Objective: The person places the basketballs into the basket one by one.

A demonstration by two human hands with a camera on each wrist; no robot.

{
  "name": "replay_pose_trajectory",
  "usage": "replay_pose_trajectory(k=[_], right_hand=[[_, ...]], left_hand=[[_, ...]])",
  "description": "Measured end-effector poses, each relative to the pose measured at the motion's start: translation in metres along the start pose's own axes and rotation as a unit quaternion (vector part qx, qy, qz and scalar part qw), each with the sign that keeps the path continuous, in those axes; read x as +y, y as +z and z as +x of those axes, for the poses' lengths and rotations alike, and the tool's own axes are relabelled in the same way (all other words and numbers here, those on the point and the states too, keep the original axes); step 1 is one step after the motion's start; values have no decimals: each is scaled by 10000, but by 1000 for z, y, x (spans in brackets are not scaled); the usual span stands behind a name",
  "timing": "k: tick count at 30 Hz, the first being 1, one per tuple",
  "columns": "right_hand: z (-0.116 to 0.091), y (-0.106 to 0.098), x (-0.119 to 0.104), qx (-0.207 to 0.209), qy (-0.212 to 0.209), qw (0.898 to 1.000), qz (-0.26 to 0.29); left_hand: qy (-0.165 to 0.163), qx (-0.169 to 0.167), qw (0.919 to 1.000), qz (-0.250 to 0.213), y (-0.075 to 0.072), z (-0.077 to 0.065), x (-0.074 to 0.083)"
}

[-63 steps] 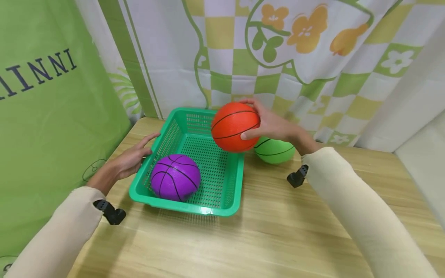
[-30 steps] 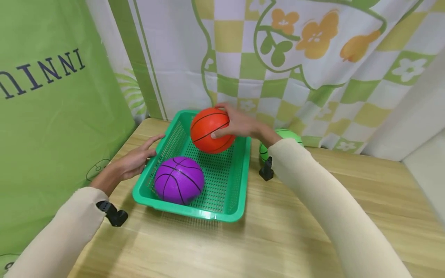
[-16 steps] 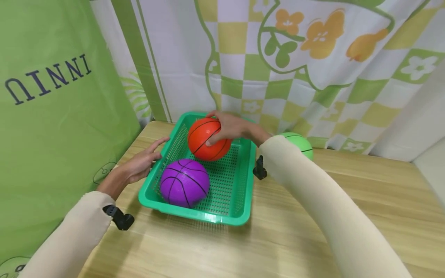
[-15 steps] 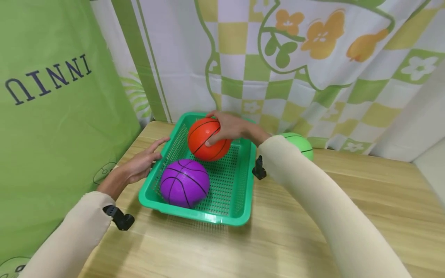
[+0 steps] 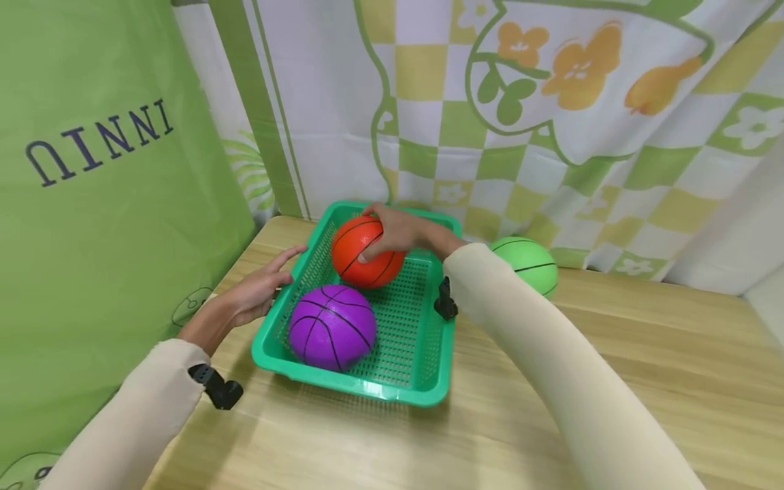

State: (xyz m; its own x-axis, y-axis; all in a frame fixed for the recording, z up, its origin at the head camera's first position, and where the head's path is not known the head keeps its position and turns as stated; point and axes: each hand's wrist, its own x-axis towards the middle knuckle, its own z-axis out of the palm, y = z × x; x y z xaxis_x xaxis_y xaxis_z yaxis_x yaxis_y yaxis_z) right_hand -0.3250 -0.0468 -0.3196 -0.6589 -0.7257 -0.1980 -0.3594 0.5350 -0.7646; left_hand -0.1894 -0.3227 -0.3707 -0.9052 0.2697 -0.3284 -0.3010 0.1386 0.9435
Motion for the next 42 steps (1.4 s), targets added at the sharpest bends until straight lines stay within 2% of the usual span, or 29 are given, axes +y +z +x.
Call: replay_pose_trajectory(k=[11, 18, 30, 42], right_hand=[[10, 2, -3, -140, 224, 9996, 88], [18, 6, 1, -141, 255, 9986, -449], [21, 7, 1, -118, 408, 9958, -812], [20, 5, 4, -191, 156, 9931, -1144]], left_hand=[[-16, -36, 10000, -44, -2, 1, -1], [-86, -48, 9999, -90, 0, 2, -2], [-42, -104, 9999, -80, -3, 1, 1], [-18, -121, 9998, -175, -2, 0, -2]])
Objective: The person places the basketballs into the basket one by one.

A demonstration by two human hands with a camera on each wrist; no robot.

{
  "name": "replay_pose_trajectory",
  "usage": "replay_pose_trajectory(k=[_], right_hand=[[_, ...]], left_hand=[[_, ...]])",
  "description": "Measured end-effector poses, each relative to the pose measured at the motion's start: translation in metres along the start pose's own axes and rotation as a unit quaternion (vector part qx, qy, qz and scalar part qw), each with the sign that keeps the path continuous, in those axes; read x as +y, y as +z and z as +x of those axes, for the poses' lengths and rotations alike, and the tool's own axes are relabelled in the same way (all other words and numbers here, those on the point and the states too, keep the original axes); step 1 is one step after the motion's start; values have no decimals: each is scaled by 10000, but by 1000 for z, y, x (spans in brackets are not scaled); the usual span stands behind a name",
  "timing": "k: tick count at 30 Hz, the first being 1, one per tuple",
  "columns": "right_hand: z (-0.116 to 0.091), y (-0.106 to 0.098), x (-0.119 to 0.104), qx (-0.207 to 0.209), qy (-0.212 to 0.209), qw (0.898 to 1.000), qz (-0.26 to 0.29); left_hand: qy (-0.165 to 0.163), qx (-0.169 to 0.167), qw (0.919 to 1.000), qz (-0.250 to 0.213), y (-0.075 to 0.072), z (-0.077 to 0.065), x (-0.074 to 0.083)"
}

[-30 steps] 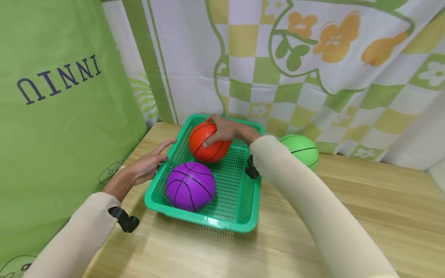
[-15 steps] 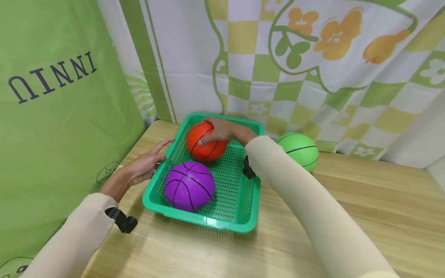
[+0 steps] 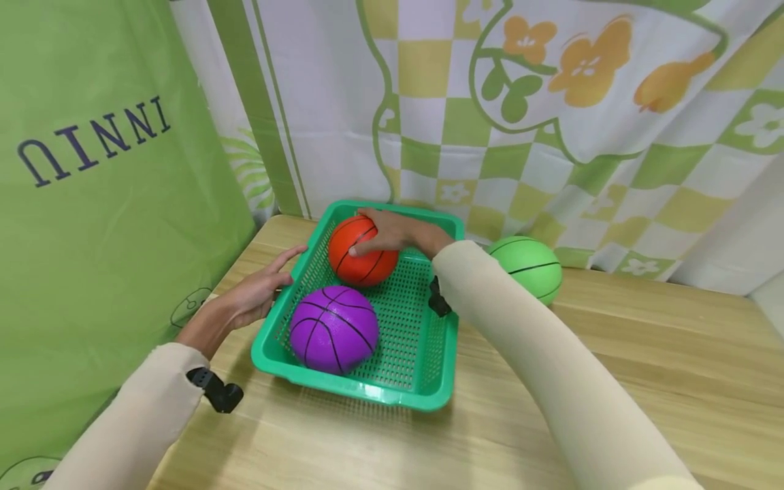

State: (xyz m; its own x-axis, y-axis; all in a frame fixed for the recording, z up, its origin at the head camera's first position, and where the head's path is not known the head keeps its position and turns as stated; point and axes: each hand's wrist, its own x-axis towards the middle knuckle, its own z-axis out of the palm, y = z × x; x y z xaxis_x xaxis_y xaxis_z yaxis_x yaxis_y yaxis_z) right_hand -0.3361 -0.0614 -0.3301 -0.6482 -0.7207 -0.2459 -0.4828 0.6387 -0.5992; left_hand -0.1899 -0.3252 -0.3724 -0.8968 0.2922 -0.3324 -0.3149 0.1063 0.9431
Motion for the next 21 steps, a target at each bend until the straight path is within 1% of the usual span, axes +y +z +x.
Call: replay_pose_trajectory(k=[3, 10, 14, 21], right_hand=[[-4, -2, 2, 40, -88, 10000, -12], [-18, -11, 5, 201, -86, 9998, -15], [-24, -16, 6, 258, -193, 9993, -188], [-34, -27, 8, 261, -144, 9981, -542]], left_hand=[[1, -18, 10000, 4, 1, 1, 0], [36, -88, 10000, -10, 3, 2, 1], [-8, -48, 10000, -4, 4, 2, 1], [3, -3, 10000, 32, 1, 1, -1]])
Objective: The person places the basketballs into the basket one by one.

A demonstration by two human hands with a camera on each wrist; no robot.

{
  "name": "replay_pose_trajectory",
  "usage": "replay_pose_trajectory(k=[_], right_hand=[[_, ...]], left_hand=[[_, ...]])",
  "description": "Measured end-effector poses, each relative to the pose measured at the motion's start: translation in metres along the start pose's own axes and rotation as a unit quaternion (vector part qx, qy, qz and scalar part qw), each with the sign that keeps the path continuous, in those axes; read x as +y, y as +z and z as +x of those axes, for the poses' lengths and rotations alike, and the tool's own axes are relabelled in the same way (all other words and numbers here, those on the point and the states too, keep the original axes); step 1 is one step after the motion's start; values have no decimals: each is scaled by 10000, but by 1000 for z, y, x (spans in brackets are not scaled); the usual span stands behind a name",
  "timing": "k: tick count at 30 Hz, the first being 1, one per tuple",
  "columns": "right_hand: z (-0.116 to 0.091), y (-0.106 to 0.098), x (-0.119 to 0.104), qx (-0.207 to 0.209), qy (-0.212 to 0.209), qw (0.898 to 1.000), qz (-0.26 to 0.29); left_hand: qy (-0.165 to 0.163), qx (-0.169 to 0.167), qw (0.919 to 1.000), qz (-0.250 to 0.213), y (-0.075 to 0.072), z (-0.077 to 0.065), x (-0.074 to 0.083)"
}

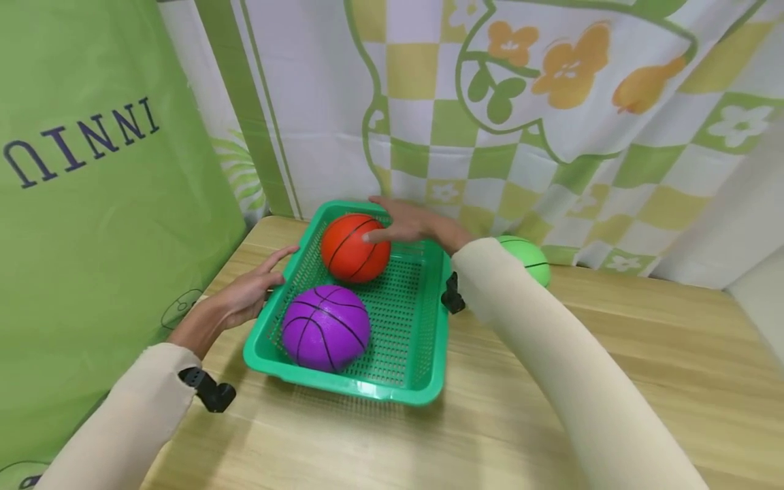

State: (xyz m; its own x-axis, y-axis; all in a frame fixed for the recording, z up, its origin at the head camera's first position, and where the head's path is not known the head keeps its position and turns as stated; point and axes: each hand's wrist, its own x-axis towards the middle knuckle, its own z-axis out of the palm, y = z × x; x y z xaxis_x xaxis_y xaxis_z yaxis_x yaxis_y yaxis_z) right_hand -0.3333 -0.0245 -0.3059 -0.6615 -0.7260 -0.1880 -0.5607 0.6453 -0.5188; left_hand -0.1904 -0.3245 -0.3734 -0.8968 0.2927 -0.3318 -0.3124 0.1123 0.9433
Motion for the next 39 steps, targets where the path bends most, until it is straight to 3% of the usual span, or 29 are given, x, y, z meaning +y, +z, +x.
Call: replay_pose_trajectory(k=[13, 22, 39], right_hand=[[-28, -13, 11, 28, 17, 9997, 241], [-49, -21, 24, 49, -251, 9977, 629], [-99, -29, 52, 497, -540, 9945, 743]], left_hand=[[64, -14, 10000, 42, -2, -2, 2], [80, -10, 9999, 74, -2, -3, 6], [59, -89, 9999, 34, 5, -1, 5]])
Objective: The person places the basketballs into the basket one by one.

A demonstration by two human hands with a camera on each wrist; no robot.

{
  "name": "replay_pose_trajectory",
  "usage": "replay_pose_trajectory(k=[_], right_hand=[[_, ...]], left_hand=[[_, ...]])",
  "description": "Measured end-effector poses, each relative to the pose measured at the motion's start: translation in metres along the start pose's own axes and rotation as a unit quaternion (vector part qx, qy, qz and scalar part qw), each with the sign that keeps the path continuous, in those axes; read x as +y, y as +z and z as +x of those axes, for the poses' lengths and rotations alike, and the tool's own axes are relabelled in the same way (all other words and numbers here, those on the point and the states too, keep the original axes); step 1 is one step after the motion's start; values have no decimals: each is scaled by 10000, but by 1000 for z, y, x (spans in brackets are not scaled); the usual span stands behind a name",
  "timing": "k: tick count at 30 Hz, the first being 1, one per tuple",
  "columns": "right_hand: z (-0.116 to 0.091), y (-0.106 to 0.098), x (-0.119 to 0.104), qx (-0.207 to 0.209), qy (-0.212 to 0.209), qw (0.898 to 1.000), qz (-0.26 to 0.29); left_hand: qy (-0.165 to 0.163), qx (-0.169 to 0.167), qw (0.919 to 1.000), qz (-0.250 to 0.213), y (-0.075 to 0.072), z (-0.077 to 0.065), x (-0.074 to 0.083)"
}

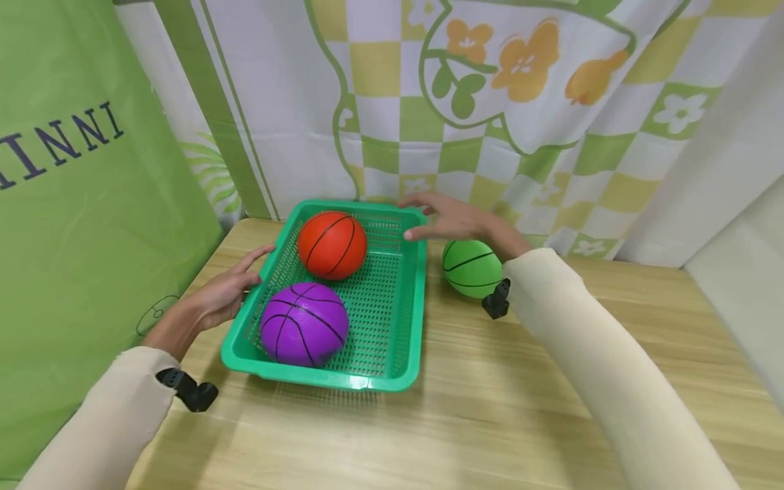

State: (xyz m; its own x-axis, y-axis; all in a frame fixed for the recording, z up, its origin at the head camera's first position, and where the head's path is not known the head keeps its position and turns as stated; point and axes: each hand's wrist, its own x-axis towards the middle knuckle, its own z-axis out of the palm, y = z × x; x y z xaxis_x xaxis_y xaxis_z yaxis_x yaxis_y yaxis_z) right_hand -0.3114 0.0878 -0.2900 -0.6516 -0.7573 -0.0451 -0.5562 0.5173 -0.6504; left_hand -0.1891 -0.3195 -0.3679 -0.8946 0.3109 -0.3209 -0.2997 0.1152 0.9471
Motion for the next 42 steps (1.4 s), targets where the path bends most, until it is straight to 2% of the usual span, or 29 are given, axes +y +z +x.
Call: replay_pose_trajectory(k=[14, 23, 30, 37, 42], right_hand=[[-29, -12, 23, 354, 228, 9990, 163], [-51, -20, 37, 611, 614, 9961, 184], [-64, -26, 45, 656, 684, 9953, 192], [-85, -32, 52, 740, 916, 9930, -14], [-101, -35, 57, 1051, 1087, 9885, -98]], left_hand=[[0, -63, 10000, 4, 1, -1, 2], [-16, -46, 10000, -35, 1, -1, 2], [-68, -28, 10000, 24, 2, -2, 4], [-36, -41, 10000, 20, 2, -1, 3], [-36, -48, 10000, 6, 2, -1, 4]])
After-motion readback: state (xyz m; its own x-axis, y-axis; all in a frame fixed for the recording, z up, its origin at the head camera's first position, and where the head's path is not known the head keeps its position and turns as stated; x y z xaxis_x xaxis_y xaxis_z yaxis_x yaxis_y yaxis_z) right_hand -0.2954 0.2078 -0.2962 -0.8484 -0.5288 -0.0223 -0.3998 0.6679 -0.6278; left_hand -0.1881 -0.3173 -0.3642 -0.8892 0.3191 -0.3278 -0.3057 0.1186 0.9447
